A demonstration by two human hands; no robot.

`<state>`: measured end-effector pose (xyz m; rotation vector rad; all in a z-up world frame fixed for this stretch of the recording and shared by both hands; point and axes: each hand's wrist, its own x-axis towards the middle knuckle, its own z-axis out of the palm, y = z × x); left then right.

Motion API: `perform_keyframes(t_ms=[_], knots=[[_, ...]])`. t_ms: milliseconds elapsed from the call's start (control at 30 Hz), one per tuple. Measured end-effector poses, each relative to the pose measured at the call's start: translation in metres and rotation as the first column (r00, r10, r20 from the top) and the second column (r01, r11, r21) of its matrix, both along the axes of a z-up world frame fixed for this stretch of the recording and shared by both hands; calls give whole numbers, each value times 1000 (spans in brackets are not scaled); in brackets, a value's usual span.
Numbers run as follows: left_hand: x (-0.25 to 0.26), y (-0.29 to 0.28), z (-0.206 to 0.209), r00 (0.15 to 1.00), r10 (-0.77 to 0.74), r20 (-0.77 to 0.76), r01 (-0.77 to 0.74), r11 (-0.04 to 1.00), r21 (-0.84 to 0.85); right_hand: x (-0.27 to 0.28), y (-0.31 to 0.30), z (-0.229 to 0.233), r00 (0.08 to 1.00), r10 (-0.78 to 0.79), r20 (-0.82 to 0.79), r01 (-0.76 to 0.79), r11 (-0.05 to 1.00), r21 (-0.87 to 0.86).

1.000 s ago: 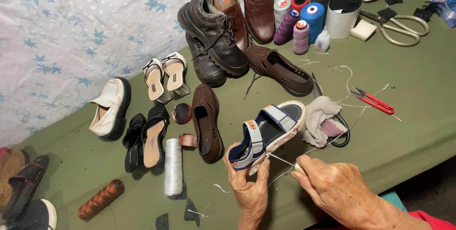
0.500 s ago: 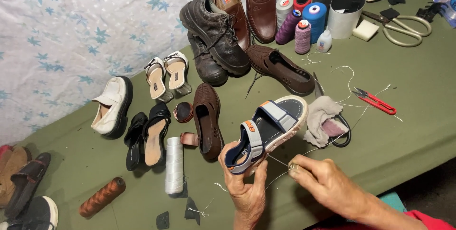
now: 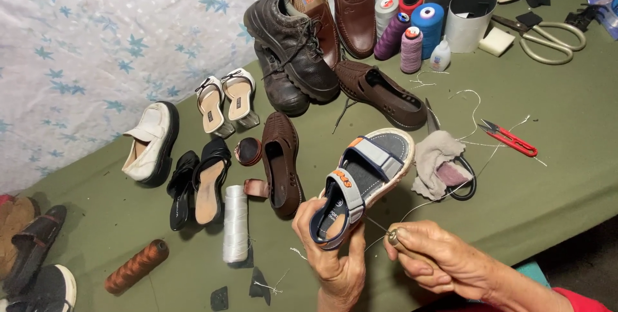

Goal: The person is repairing a child's blue and white sandal by hand-sewing the sole to the upper. They use a wooden-handled awl to pierce the material and pull a white thread through the holes, tightening the stitches to secure the shoe's structure.

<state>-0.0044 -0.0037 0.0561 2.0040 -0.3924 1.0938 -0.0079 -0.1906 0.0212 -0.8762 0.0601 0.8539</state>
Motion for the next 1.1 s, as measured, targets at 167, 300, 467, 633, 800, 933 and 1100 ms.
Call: perform_keyframes(t_ms=[167,300,467,633,800,933,1100], knots=[[-3,-4,0,994,79,82,-88,990,109,-1,-2,-38,678,152,720,371,774,-513],[-11,-15,1,959,185,213,-220,963,155,-4,-3,-52,273,179,945,629,710,-317],[-18,-25,-3,924,296,244,-356,898,260,-3,-9,-76,131,188,973,711,667,-224],[-18,-25,-4,942,244,232,-300,921,249,-5,-8,-74,147,138,979,729,654,-202],[-21,-21,1,969,175,177,-210,955,210,-10,-11,-61,486,-77,871,424,892,-158],[-23,-22,12,985,94,144,-114,983,141,-24,-11,-58,977,-153,151,123,974,190],[-22,-14,15,992,39,124,-59,986,159,-22,-12,-49,881,-149,450,146,988,43]])
